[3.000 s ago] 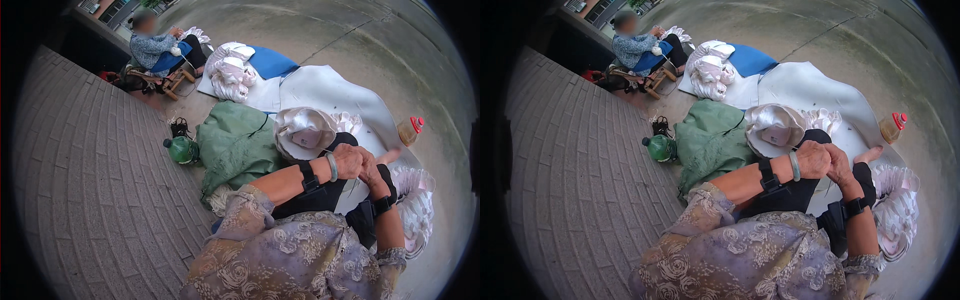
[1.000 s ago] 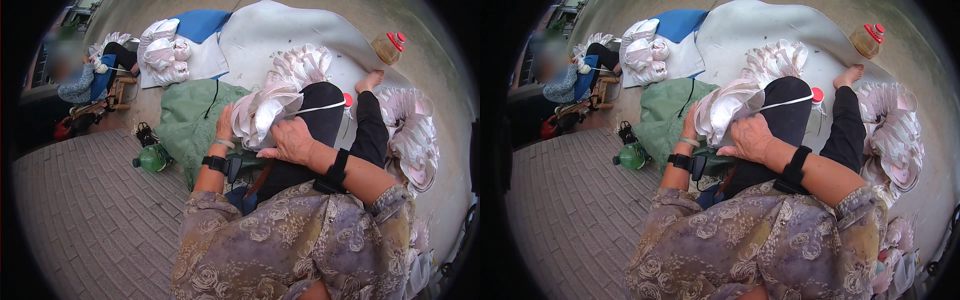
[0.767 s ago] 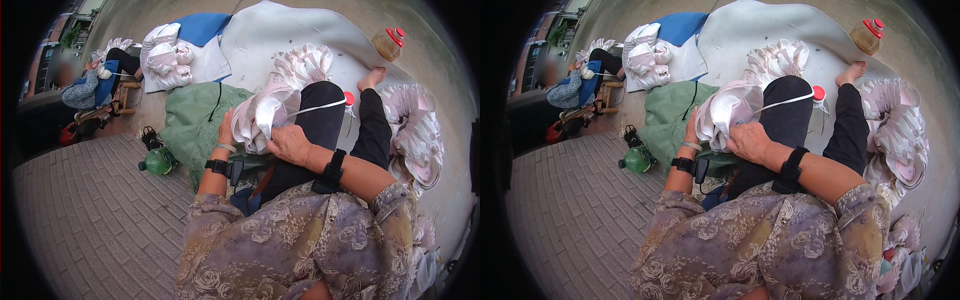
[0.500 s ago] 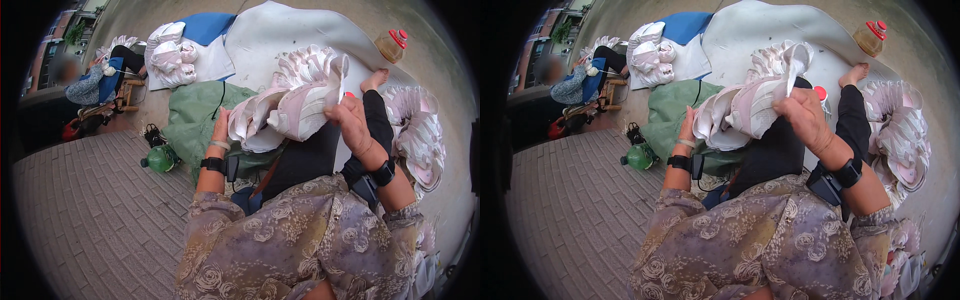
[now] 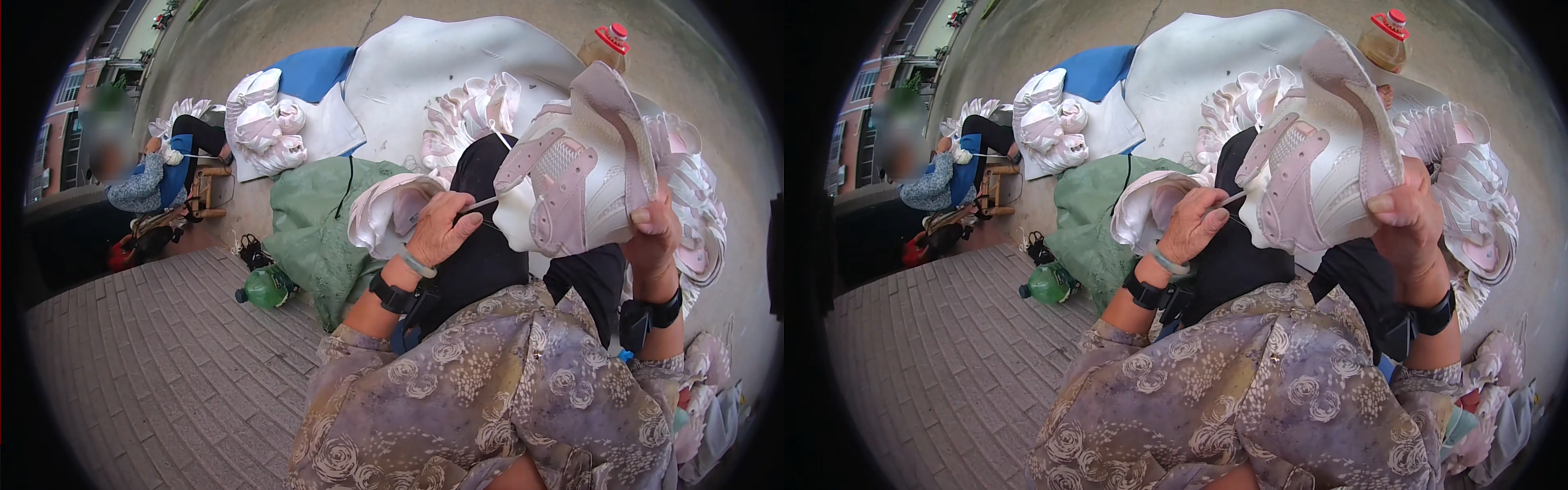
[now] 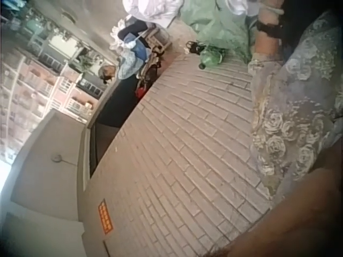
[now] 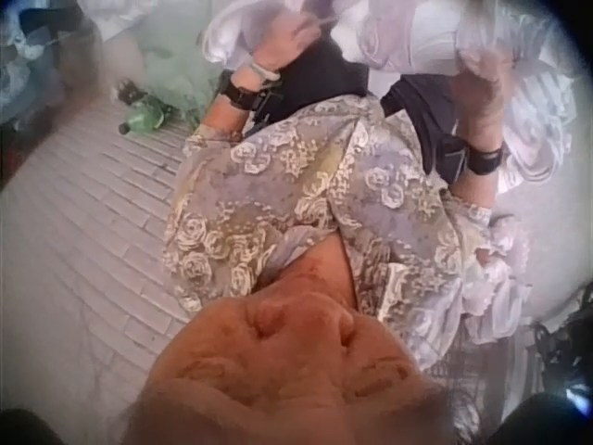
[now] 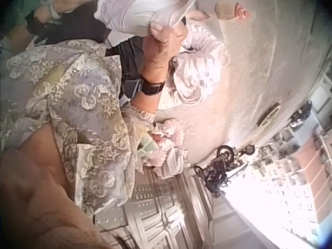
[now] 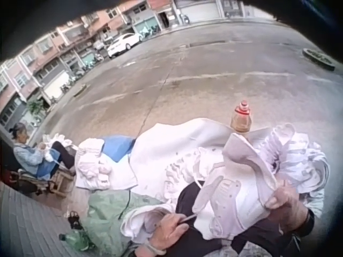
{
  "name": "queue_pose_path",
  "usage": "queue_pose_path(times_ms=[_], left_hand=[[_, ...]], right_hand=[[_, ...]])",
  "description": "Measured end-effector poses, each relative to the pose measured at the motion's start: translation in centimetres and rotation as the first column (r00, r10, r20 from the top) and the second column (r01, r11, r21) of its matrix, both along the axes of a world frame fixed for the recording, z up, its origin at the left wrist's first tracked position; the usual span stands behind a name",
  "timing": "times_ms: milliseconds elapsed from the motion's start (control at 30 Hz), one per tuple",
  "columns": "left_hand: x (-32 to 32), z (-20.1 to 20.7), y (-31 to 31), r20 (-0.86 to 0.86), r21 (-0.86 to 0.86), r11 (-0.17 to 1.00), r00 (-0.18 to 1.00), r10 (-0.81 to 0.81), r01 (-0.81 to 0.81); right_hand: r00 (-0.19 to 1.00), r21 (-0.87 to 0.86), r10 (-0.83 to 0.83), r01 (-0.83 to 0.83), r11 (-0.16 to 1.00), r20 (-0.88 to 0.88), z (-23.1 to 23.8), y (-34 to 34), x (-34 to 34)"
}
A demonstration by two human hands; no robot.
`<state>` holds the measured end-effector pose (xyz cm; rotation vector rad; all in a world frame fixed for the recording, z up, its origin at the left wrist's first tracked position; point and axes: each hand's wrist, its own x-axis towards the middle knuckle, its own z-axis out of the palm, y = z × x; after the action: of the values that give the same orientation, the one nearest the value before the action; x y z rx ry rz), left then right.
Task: The recorder is lacing and organizing a batch of pink and white sneakers.
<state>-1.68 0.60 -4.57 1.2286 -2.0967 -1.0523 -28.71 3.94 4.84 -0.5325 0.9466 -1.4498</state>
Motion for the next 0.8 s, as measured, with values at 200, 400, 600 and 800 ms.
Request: queue_pose_path(times_ms=[200,400,600,800], left_hand=[[-4.7,4.0,-1.3,-0.275,0.640,0.768,0.944,0.184,0.037],[-6.4,4.3,-4.8,-0.469,0.469,0.846,0.883,-0.004,0.253],[-5.2,2.8,-2.7,-0.514,0.819,0.566,0.564,0.646,0.097],[-2.1,2.6,0.5,-0.501,0.776,0.631,0.613,0.611,0.005]], right_hand=[[0.842,-0.574,-0.247,-0.089,0.814,-0.480,-5.2,-4.0,-4.3],[0.834,-0.560,0.146,-0.475,0.679,-0.532,-1.5,-7.9,-1.1],[0.646,0.067,0.306,-0.367,0.928,-0.699,-10.4,-8.6,-1.5],[-0.268,0.456,0.372,-0.442,0.772,-0.889,-13.7,-7.7,3.5]])
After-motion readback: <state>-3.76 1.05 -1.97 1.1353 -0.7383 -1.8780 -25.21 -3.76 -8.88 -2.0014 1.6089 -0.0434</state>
